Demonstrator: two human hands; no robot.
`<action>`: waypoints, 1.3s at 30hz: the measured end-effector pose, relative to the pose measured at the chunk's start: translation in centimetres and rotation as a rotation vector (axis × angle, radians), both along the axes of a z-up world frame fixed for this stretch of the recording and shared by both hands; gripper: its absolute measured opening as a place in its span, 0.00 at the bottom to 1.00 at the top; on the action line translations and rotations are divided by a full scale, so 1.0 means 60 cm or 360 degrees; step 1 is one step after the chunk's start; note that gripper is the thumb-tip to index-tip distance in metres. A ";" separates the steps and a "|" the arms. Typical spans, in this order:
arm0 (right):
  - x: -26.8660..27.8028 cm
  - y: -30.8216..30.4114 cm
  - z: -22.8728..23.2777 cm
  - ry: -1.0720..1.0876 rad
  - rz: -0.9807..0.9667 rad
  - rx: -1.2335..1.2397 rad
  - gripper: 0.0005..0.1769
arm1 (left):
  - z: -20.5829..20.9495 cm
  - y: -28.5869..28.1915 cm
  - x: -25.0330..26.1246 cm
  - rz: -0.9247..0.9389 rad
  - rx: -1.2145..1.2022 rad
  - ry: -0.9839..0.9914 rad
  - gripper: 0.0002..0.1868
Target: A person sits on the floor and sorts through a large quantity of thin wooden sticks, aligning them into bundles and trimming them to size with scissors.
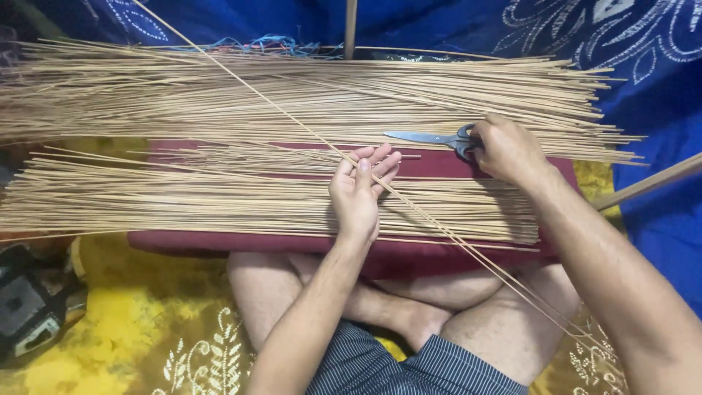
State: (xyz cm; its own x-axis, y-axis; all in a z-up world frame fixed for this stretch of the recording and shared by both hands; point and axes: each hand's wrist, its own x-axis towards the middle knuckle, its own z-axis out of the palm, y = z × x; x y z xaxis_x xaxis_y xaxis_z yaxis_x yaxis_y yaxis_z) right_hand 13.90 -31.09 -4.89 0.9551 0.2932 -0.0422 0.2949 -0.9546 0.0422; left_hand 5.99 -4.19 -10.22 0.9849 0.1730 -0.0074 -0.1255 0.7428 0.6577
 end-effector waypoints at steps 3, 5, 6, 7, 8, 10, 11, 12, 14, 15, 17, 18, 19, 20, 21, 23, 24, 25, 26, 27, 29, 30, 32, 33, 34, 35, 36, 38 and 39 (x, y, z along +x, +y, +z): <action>0.003 0.000 0.020 0.0119 -0.0095 -0.0105 0.20 | -0.004 0.002 -0.002 0.0016 0.0018 0.0002 0.11; -0.009 0.015 0.064 0.0209 -0.0189 -0.0105 0.22 | -0.004 0.003 -0.003 0.0026 0.0006 0.0008 0.11; -0.014 0.023 0.087 0.0287 -0.0281 -0.0099 0.24 | -0.003 0.004 -0.004 0.0038 -0.0001 0.0003 0.11; -0.024 0.037 0.117 0.0292 -0.0281 -0.0105 0.24 | 0.002 0.006 -0.008 0.0039 -0.0006 0.0008 0.11; -0.034 0.052 0.148 0.0339 -0.0321 -0.0033 0.22 | 0.008 0.008 -0.012 -0.0016 -0.0053 0.0038 0.12; -0.042 0.069 0.191 0.0386 -0.0355 0.0033 0.19 | 0.015 0.010 -0.018 -0.0063 -0.0105 0.0067 0.13; -0.039 0.071 0.202 0.0385 -0.0294 -0.0024 0.21 | 0.017 0.010 -0.019 -0.0065 -0.0115 0.0095 0.13; -0.038 0.073 0.215 0.0384 -0.0234 -0.0081 0.22 | 0.020 0.009 -0.020 -0.0067 -0.0126 0.0123 0.13; -0.046 0.106 0.236 0.0367 -0.0175 -0.0059 0.20 | 0.017 0.006 -0.025 -0.0050 -0.0140 0.0099 0.13; -0.050 0.123 0.247 0.0356 -0.0121 -0.0036 0.19 | 0.017 0.006 -0.027 -0.0039 -0.0153 0.0081 0.14; -0.053 0.160 0.266 0.0377 -0.0041 -0.0097 0.19 | 0.005 0.001 -0.028 -0.0030 -0.0252 0.0034 0.13; -0.055 0.178 0.274 0.0402 0.0029 -0.0155 0.21 | -0.003 0.000 -0.029 -0.0030 -0.0348 -0.0009 0.12; -0.055 0.197 0.278 0.0401 0.0042 -0.0158 0.21 | -0.003 0.000 -0.031 -0.0017 -0.0349 -0.0011 0.12; -0.056 0.216 0.283 0.0433 0.0047 -0.0272 0.21 | -0.004 0.000 -0.033 0.0002 -0.0332 0.0012 0.12; -0.056 0.235 0.288 0.0462 0.0048 -0.0386 0.23 | -0.005 -0.001 -0.033 0.0018 -0.0315 0.0035 0.11; -0.059 0.276 0.305 0.0500 0.0015 -0.0457 0.26 | -0.005 0.000 -0.035 0.0039 -0.0308 0.0057 0.11; -0.060 0.296 0.313 0.0540 -0.0029 -0.0523 0.29 | -0.005 -0.001 -0.036 0.0050 -0.0300 0.0081 0.11; -0.054 0.302 0.310 0.0538 -0.0019 -0.0530 0.29 | -0.006 -0.003 -0.036 0.0061 -0.0305 0.0080 0.11; -0.048 0.308 0.308 0.0513 0.0028 -0.0587 0.26 | -0.008 -0.005 -0.037 0.0064 -0.0300 0.0076 0.11; -0.041 0.315 0.305 0.0485 0.0075 -0.0644 0.22 | -0.009 -0.007 -0.035 0.0066 -0.0294 0.0069 0.11; -0.034 0.333 0.304 0.0490 0.0098 -0.0694 0.20 | -0.012 -0.009 -0.035 0.0066 -0.0307 0.0054 0.11; -0.030 0.341 0.303 0.0500 0.0112 -0.0738 0.18 | -0.013 -0.011 -0.035 0.0055 -0.0315 0.0043 0.11; -0.023 0.351 0.300 0.0477 0.0161 -0.0796 0.17 | -0.006 -0.010 -0.038 0.0053 -0.0297 0.0048 0.13; -0.019 0.356 0.297 0.0455 0.0207 -0.0847 0.17 | -0.003 -0.009 -0.040 0.0046 -0.0274 0.0055 0.16; -0.025 0.366 0.304 0.0455 0.0209 -0.0851 0.17 | -0.007 -0.010 -0.040 0.0049 -0.0277 0.0055 0.16; -0.030 0.375 0.312 0.0479 0.0159 -0.0894 0.16 | -0.011 -0.011 -0.039 0.0070 -0.0279 0.0017 0.14; -0.036 0.384 0.318 0.0502 0.0109 -0.0936 0.15 | -0.015 -0.013 -0.039 0.0092 -0.0280 -0.0022 0.13; -0.037 0.390 0.321 0.0515 0.0107 -0.0962 0.20 | -0.017 -0.013 -0.039 0.0089 -0.0280 -0.0057 0.13; -0.038 0.392 0.323 0.0527 0.0102 -0.0983 0.26 | -0.018 -0.014 -0.040 0.0082 -0.0277 -0.0094 0.13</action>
